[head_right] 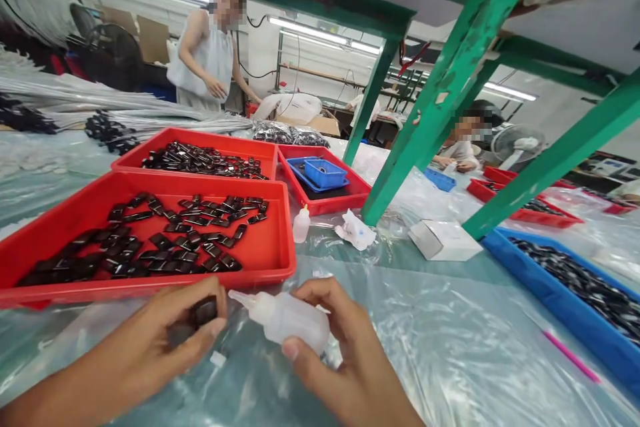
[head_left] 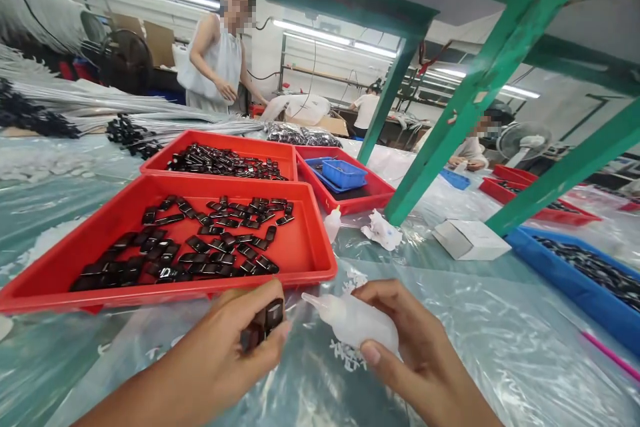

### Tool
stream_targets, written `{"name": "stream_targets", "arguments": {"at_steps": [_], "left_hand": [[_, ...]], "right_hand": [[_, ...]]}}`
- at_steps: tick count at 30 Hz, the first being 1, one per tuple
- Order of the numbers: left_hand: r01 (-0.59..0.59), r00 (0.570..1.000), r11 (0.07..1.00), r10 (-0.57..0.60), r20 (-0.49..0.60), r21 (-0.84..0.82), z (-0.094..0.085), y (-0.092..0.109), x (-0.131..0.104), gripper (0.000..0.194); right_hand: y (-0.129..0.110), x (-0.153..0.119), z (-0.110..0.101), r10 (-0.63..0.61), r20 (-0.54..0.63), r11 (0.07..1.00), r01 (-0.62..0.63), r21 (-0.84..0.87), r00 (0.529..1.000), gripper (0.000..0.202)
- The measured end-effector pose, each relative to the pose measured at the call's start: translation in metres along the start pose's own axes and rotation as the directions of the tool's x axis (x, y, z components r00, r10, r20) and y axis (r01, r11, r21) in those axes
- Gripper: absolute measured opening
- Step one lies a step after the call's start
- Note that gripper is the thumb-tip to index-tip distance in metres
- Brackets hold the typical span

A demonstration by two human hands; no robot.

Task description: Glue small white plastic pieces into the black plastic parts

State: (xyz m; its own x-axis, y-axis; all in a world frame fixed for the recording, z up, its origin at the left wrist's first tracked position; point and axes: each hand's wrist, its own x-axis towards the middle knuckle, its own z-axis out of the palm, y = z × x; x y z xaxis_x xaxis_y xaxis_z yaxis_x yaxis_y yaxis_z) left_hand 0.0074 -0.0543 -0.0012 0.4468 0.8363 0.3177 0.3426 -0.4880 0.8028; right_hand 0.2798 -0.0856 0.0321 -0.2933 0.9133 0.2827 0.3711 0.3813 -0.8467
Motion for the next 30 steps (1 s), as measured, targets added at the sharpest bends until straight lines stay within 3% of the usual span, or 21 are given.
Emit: {"name": "stream_targets", "arguments": {"at_steps": [3,7,11,15,19,24,30], "left_hand": [[-0.129,0.992,0.981,0.128,0.017,0.145,-0.001,-0.002,0.002,0.019],[-0.246,0.962,0.93,0.269,-0.051,0.274,-0.002,-0.004,-0.002,0.011],[-0.203,0.975,0.916,0.224,-0.019,0.347,-0.004,-0.007,-0.009,0.013],[-0.171,0.976,0.91,0.208,-0.061,0.378,-0.002,-0.008,-0.011,0.019],[-0.218,0.965,0.896,0.257,-0.052,0.387,0.0,-0.008,-0.006,0.02],[-0.301,0.93,0.86,0.36,-0.071,0.413,0.0,-0.004,-0.003,0.022],[-0.353,0.918,0.785,0.395,0.028,0.509,-0.008,-0.007,-0.009,0.024]], "right_hand": [[-0.002,0.0,0.0,-0.051,-0.035,0.999,0.051,-0.012,0.998,0.016],[-0.006,0.0,0.001,-0.109,-0.078,0.992,0.104,-0.069,0.991,0.02],[-0.007,-0.004,0.002,-0.113,-0.083,0.99,0.105,-0.095,0.99,0.02],[-0.006,-0.007,0.003,-0.088,-0.07,0.995,0.084,-0.048,0.994,0.02],[-0.008,-0.008,0.004,-0.067,-0.048,0.997,0.065,-0.034,0.997,0.022],[-0.013,-0.004,0.005,-0.185,-0.087,0.982,0.18,-0.059,0.979,0.027],[-0.015,-0.005,0.007,-0.358,-0.093,0.922,0.336,-0.191,0.929,0.03]]}}
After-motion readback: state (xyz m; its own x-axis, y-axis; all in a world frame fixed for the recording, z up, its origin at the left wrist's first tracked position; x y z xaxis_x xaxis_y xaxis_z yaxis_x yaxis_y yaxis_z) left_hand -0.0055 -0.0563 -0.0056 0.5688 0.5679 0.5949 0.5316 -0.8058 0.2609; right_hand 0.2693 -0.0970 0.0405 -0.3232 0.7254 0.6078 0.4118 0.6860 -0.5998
